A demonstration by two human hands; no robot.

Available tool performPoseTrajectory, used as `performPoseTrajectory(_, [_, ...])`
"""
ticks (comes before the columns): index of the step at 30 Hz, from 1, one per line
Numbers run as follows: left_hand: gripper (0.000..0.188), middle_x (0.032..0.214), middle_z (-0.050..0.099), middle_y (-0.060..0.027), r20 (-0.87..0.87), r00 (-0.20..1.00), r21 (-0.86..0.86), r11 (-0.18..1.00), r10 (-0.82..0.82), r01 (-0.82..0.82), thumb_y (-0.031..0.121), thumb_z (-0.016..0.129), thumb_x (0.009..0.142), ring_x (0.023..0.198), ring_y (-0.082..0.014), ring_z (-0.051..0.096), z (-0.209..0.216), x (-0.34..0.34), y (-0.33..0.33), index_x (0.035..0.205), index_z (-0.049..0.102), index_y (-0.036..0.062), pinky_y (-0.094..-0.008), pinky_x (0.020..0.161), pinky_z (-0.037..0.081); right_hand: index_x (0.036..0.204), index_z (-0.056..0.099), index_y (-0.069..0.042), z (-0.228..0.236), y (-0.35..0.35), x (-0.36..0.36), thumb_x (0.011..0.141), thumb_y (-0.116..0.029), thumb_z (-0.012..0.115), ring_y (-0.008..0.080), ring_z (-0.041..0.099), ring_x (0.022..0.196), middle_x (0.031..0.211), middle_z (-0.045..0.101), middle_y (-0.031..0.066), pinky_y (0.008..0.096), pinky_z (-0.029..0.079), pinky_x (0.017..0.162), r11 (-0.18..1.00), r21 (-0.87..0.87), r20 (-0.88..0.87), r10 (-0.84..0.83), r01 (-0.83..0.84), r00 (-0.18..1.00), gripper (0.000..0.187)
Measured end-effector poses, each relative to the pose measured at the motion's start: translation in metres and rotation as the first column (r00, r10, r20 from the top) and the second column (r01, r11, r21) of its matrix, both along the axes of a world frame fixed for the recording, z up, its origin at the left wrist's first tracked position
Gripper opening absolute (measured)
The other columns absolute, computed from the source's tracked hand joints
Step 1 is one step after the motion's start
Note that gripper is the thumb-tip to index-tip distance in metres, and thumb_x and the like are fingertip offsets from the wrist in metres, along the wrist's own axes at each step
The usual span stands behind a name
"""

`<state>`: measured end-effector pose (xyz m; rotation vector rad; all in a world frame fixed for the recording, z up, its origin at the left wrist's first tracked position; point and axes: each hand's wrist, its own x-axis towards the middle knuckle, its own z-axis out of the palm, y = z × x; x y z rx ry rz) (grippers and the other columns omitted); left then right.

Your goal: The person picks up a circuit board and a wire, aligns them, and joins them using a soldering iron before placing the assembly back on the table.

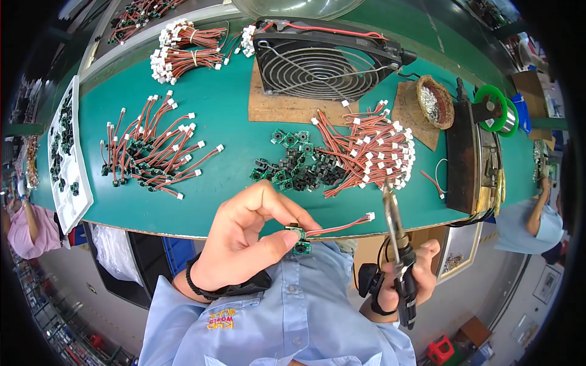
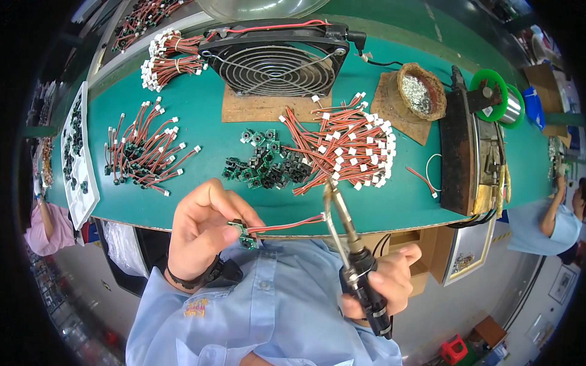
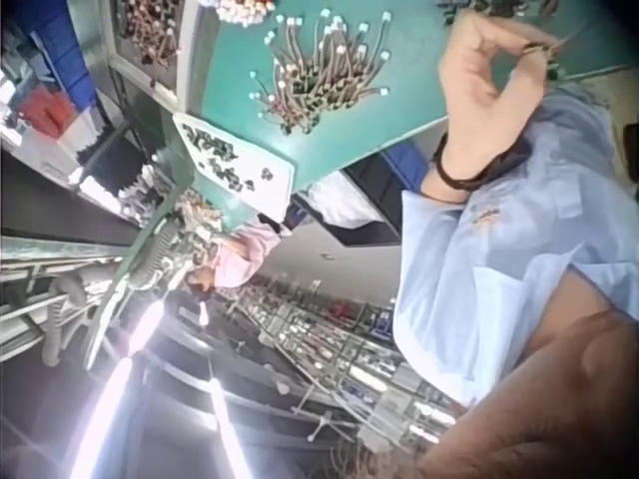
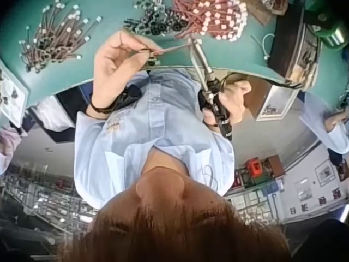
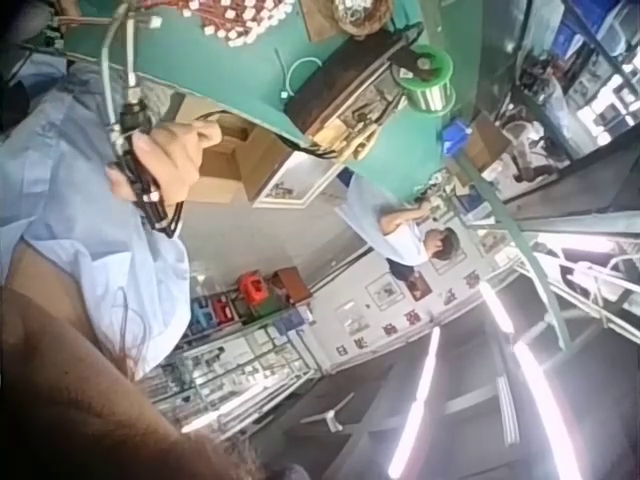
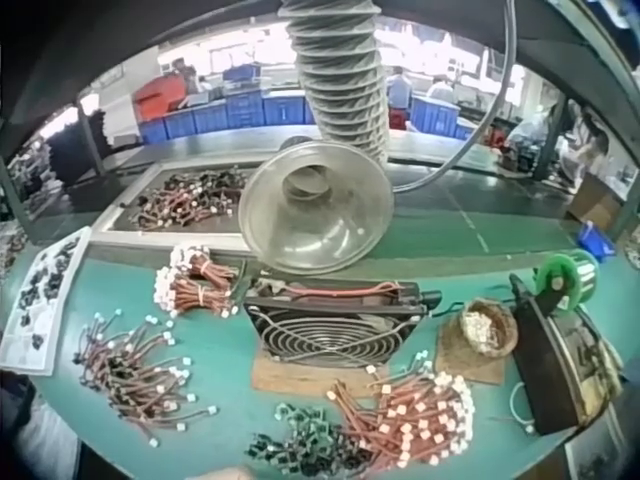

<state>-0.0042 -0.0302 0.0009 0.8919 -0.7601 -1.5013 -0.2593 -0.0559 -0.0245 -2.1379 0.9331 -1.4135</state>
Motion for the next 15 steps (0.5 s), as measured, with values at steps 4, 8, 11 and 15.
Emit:
performPoseTrajectory(4, [0.018,0.095,0.062,-0.0157,0.152,0.984,-0.055,0.995,0.093,-0.086,-0.009,0.055,0.077,0.091,-0.0172,0.060,-0.004,-0.006,0.001,0.087,0.046,0.0037,-0.0287,0.079,0.044,0.099,0.054,-0.011,0.008,0.003,0.003,0.074,-0.045,0.064,0.0130,0.045,0.055,0.055,0.051,-0.0009,0.0420,0.028,0.077,0.991,0.013,-0.037,0.131,-0.131,0.991,0.044])
performPoseTrajectory(8, [0.019,0.094,0.064,-0.0155,0.317,0.934,-0.135,0.982,0.165,-0.128,-0.009,0.055,0.076,0.087,-0.0161,0.061,-0.007,-0.007,0.001,0.087,0.046,0.0033,-0.0275,0.076,0.045,0.093,0.063,-0.016,0.017,0.005,0.011,0.062,-0.039,0.075,0.0120,0.048,0.052,0.063,0.056,-0.0024,0.0361,0.028,0.072,0.969,0.039,-0.061,0.247,-0.245,0.967,0.041])
performPoseTrajectory(11, [0.018,0.092,0.064,-0.0163,0.368,0.910,-0.142,0.979,0.189,-0.146,-0.008,0.055,0.075,0.086,-0.0171,0.061,-0.003,-0.009,0.001,0.087,0.046,0.0031,-0.0285,0.077,0.045,0.089,0.065,-0.018,0.019,0.006,0.013,0.060,-0.038,0.076,0.0103,0.050,0.054,0.063,0.057,-0.0047,0.0345,0.028,0.072,0.962,0.064,-0.101,0.271,-0.266,0.957,0.037])
performPoseTrajectory(15, [0.017,0.091,0.064,-0.0172,0.387,0.898,-0.138,0.976,0.209,-0.168,-0.005,0.055,0.075,0.085,-0.0184,0.061,-0.004,-0.009,0.002,0.087,0.046,0.0029,-0.0297,0.077,0.045,0.091,0.065,-0.019,0.021,0.006,0.012,0.060,-0.035,0.077,0.0094,0.050,0.056,0.064,0.057,-0.0060,0.0322,0.029,0.072,0.958,0.086,-0.111,0.284,-0.275,0.952,0.037])
